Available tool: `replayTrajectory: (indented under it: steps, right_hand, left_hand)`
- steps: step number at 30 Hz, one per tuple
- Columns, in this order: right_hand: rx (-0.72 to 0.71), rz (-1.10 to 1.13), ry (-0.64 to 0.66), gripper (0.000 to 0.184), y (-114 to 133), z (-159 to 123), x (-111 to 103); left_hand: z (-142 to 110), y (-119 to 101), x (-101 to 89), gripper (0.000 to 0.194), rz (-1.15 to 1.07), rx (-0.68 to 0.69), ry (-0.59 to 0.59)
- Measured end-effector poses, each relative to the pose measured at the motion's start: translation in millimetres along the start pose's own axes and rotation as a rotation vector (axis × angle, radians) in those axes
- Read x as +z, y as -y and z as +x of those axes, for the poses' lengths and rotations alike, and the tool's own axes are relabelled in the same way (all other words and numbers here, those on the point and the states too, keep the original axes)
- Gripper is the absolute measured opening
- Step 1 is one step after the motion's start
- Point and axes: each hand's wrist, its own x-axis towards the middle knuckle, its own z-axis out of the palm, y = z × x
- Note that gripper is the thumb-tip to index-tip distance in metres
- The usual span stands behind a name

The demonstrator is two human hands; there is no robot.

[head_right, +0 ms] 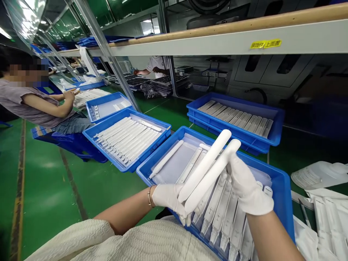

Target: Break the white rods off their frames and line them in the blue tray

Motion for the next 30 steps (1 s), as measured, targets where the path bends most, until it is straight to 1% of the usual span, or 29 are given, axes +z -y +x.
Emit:
replayTrajectory:
  steps: [3, 5, 7, 9, 12, 13, 14, 15, 17, 19, 22, 24, 27, 30]
  right_hand:
    - [0.061, 0.022, 0.051, 0.042, 0.5, -15.6, 7.8]
    - [0.091, 0.029, 0.019, 0.039, 4.3, -20.8, 10.3]
    - [0.084, 0.033, -0.036, 0.037, 8.8, -23.2, 12.5]
    - [0.056, 0.034, -0.074, 0.038, 11.9, -23.6, 14.5]
    - [0.04, -0.017, -0.17, 0.037, 12.8, -22.6, 15.4]
    - [0.03, -0.027, -0.206, 0.036, 12.5, -22.3, 15.1]
    - [0.017, -0.024, -0.232, 0.035, 12.4, -22.3, 14.7]
    - [0.005, -0.007, -0.245, 0.035, 12.5, -22.4, 14.2]
    - [0.015, 0.054, -0.235, 0.034, 13.7, -22.5, 13.4]
    - [0.07, 0.125, -0.21, 0.035, 15.6, -21.2, 12.8]
    - [0.138, 0.214, -0.183, 0.039, 16.7, -15.0, 11.1]
    - [0.146, 0.251, -0.178, 0.041, 15.4, -9.6, 9.5]
    - [0.144, 0.292, -0.177, 0.044, 13.4, -4.9, 8.3]
    - [0.203, 0.32, -0.203, 0.054, 14.5, -5.9, 9.2]
  left_hand:
    - [3.3, 4.2, -0.9, 0.064, 0.012, -0.021, -0.001]
    - [4.7, 6.1, 0.4, 0.065, 0.026, -0.033, -0.014]
    - [5.1, 6.3, 3.7, 0.068, 0.077, -0.033, -0.081]
    - [4.2, 4.2, 9.6, 0.07, 0.208, 0.014, -0.242]
    - [1.4, -2.2, 21.1, 0.071, 0.554, 0.131, -0.576]
    - [0.3, -4.3, 24.5, 0.069, 0.665, 0.144, -0.662]
    - [-0.6, -5.8, 26.9, 0.067, 0.754, 0.138, -0.72]
    - [-1.3, -6.5, 28.3, 0.066, 0.812, 0.119, -0.748]
    - [-1.5, -5.4, 27.6, 0.064, 0.838, 0.109, -0.73]
    - [0.2, -1.8, 24.1, 0.064, 0.741, 0.154, -0.632]
    - [5.0, 2.0, 21.0, 0.067, 0.399, 0.209, -0.426]
    - [8.0, 0.8, 22.7, 0.071, 0.215, 0.219, -0.337]
    - [10.1, -3.6, 27.5, 0.069, 0.126, 0.21, -0.291]
    - [9.8, -3.8, 28.6, 0.067, 0.1, 0.176, -0.264]
